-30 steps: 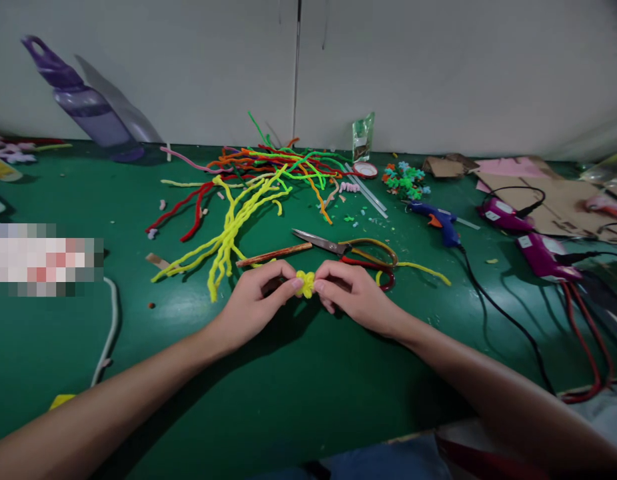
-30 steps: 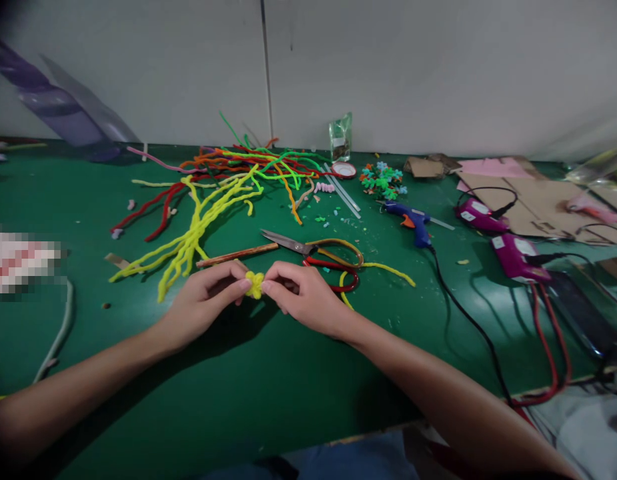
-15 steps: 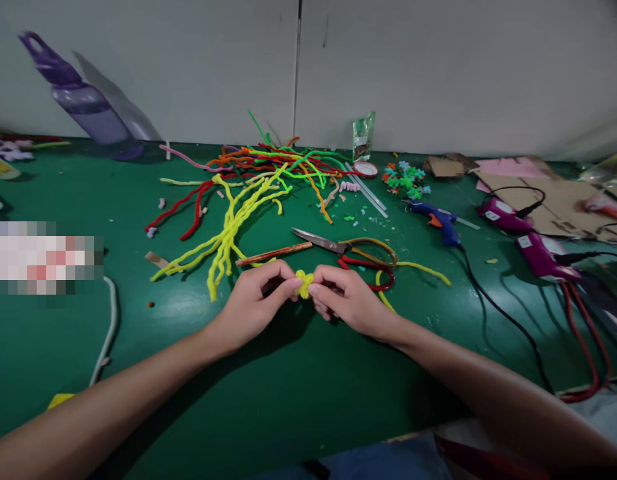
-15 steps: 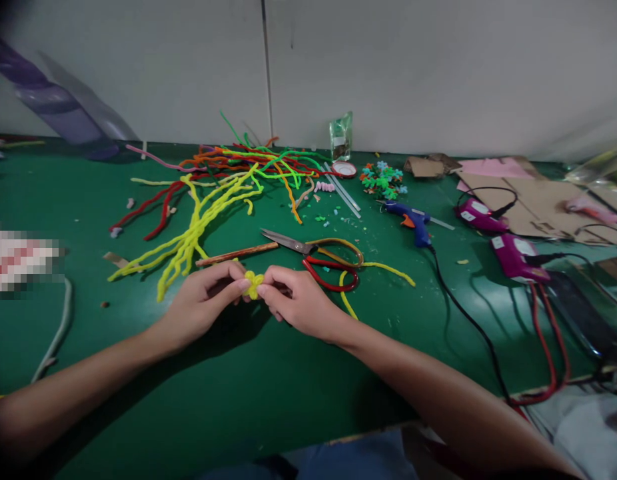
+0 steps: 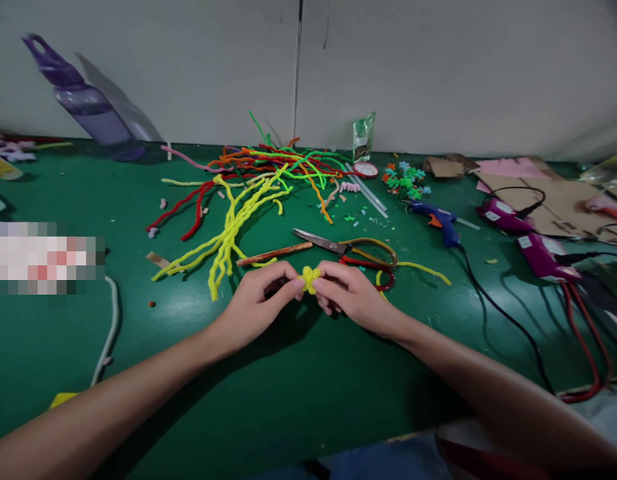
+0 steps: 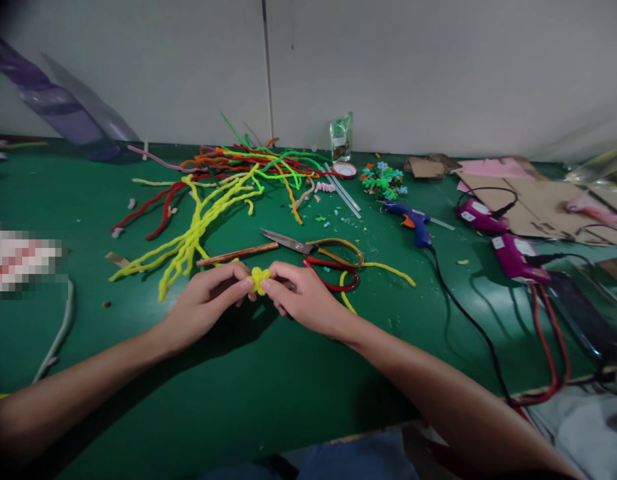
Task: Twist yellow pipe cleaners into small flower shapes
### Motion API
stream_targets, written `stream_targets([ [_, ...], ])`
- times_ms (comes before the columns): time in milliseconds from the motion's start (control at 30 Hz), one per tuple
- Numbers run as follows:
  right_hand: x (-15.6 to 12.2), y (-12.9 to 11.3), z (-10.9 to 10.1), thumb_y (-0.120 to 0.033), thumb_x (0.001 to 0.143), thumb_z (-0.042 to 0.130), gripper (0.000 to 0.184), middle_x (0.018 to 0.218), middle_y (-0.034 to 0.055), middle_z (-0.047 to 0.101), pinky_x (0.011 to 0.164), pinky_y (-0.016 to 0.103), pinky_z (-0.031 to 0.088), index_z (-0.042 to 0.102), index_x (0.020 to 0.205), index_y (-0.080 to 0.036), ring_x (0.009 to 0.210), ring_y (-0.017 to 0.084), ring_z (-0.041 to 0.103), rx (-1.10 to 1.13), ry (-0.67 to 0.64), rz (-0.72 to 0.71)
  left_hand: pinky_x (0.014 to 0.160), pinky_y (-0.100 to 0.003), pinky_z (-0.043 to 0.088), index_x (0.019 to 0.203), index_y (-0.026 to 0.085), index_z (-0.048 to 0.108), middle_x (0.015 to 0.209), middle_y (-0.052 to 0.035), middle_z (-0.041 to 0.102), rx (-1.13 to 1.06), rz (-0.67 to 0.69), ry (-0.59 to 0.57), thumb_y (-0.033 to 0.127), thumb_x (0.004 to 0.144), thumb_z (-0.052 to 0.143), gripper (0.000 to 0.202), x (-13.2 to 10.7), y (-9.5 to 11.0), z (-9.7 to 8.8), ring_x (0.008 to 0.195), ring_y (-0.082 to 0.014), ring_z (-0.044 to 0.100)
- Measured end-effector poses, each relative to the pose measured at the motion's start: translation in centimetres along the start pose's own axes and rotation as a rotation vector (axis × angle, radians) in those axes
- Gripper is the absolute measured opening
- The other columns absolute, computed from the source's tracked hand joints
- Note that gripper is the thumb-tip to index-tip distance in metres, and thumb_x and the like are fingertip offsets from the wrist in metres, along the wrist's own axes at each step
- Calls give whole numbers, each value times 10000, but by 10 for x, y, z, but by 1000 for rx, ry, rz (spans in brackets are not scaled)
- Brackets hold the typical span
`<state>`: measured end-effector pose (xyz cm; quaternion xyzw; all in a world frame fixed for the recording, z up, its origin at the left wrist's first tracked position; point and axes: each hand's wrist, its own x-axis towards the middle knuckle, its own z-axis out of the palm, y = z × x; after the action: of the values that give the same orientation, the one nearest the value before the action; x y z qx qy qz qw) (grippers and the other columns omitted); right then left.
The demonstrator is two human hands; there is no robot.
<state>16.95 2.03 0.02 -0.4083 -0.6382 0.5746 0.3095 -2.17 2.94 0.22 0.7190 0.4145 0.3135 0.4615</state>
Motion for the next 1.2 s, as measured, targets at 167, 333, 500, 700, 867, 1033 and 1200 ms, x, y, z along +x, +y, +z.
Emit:
stream_targets([
  [167,-1,0,0,-371,929,491,261,576,-47,473,503,206,341,492,758,-174,520,77,454,-35,-2,-5,591,-210,394,707,156,591,684,5,572,-10,26,-54,345,889,522,271,0,-1,0,632,-106,503],
  [333,-2,-3,-4,-369,935,480,282,564,-47,476,529,212,343,483,732,-174,522,78,432,-101,-50,-6,592,-215,376,680,158,608,657,12,559,-16,16,-154,326,887,525,279,1,0,-4,626,-107,494],
  [500,-3,-5,-10,-386,935,485,305,564,-45,486,548,209,346,489,722,-168,536,76,430,-127,-121,-13,613,-219,376,697,155,630,662,9,564,-26,24,-216,327,890,528,278,2,0,-5,642,-111,504],
  [700,-2,-4,-10,-375,918,514,293,550,-52,477,524,204,329,478,711,-171,517,74,426,-135,-113,1,607,-217,384,705,153,637,673,3,598,-6,24,-195,353,880,540,283,1,0,-2,634,-110,523],
  [867,-2,-4,-11,-387,928,497,284,559,-52,483,532,208,347,500,742,-172,507,74,445,-121,-121,13,573,-211,371,676,152,639,638,8,581,12,18,-166,351,873,550,294,1,0,-2,599,-102,503],
  [1033,-3,-4,-13,-372,922,518,283,565,-51,483,531,204,337,510,728,-167,513,68,437,-115,-98,-16,557,-204,364,675,143,632,632,11,576,-10,7,-136,340,867,559,285,0,-2,-1,577,-91,485],
  [1200,-3,0,-8,-378,922,523,279,551,-53,472,502,199,326,510,746,-162,497,66,434,19,-119,-19,576,-210,381,685,136,636,657,1,594,-16,-5,-141,332,850,579,262,1,-3,1,613,-102,510],
])
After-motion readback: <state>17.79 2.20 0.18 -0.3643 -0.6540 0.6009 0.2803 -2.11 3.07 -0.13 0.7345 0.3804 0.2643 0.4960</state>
